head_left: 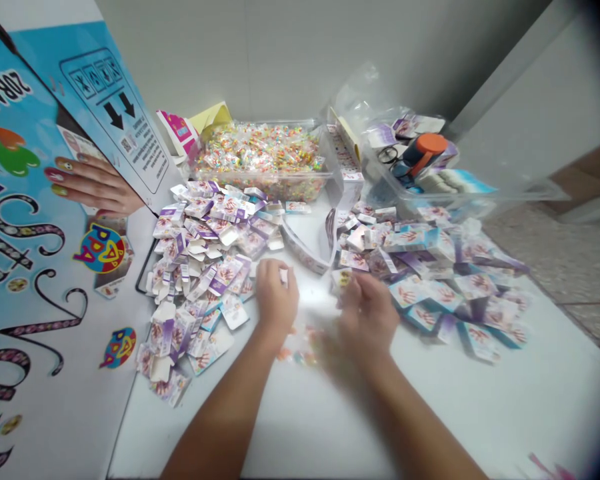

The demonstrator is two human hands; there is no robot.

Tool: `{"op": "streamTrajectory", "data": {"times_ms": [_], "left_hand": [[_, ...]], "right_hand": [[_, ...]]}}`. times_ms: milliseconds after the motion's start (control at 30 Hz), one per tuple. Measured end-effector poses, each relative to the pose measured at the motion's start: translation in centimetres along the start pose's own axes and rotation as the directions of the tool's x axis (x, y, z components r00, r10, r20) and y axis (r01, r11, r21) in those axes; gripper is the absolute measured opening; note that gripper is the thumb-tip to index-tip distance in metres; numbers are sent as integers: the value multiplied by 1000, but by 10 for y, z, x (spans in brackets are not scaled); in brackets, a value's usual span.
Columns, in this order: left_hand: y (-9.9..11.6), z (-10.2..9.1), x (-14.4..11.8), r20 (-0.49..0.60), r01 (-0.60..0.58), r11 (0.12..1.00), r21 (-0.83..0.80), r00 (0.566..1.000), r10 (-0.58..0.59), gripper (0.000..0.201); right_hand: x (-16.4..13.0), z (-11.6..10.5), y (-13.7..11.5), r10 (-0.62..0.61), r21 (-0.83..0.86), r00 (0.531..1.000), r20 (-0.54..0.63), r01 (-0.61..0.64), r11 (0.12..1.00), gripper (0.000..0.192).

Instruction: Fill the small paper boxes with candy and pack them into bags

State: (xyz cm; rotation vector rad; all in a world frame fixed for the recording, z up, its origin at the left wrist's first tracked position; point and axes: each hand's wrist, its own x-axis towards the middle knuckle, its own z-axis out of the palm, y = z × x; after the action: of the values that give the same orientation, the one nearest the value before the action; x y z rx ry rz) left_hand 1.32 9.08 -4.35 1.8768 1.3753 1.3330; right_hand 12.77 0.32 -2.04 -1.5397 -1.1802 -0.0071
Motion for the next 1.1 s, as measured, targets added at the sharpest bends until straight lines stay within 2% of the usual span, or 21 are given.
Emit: {"op": "streamTrajectory", "data": {"times_ms": [33,100,133,200,267,300,333,433,500,567,667,700,767,867,967,1033,1100], "left_hand": [[-2,0,0,27,-23,997,78,999,21,7],[-7,3,-1,67,-40,979,200,997,27,23],[-9,4,-1,84,-40,970,240,996,20,28],[-13,7,-3,128,-42,958,285,992,5,32],[-15,9,-4,151,-40,961,275,989,-2,33],[-16,10,-3,143,-32,971,237,990,-2,34],[-17,10,-2,122,-23,984,175,992,2,37],[-21,10,5,5,9,996,-88,1000,-9,43],[-23,9,11,-67,38,975,-219,996,-54,41],[-25,7,16,-119,66,960,-271,988,-102,36],[-25,2,20,-132,86,965,-249,984,-122,33],[-25,1,21,-117,86,972,-220,987,-114,34],[-24,-1,19,-35,51,992,-111,998,-56,40],[-25,-2,14,188,-104,984,147,979,75,56],[-26,-2,9,377,-235,928,289,919,115,62],[-25,-3,8,423,-256,914,315,900,107,62],[-22,-5,8,432,-253,905,341,898,88,61]], "right_hand": [[-3,0,-1,-87,-13,991,105,89,996,19],[-8,2,-3,-188,-32,933,306,208,978,18],[-10,3,-4,-192,-47,913,361,223,974,20],[-11,6,-3,-133,-108,913,386,188,976,28],[-8,7,-1,-76,-169,906,417,159,973,33],[-6,7,-1,-63,-186,886,460,165,969,33],[-4,6,-1,-62,-190,850,523,188,964,30],[2,0,-4,-93,-134,666,741,282,950,20],[3,-2,-9,-108,-89,567,816,307,947,14],[0,-2,-15,-119,-54,510,852,311,949,3],[-7,4,-21,-127,-29,457,880,318,948,5],[-8,6,-21,-122,-37,456,881,325,945,4],[-10,11,-18,-109,-70,483,869,337,939,12],[-5,10,-10,-95,-95,532,841,319,943,15],[6,0,-1,-47,-83,575,817,198,977,14],[13,-8,4,1,-62,616,787,79,995,13],[19,-14,8,37,-40,692,721,-12,999,10]]}}
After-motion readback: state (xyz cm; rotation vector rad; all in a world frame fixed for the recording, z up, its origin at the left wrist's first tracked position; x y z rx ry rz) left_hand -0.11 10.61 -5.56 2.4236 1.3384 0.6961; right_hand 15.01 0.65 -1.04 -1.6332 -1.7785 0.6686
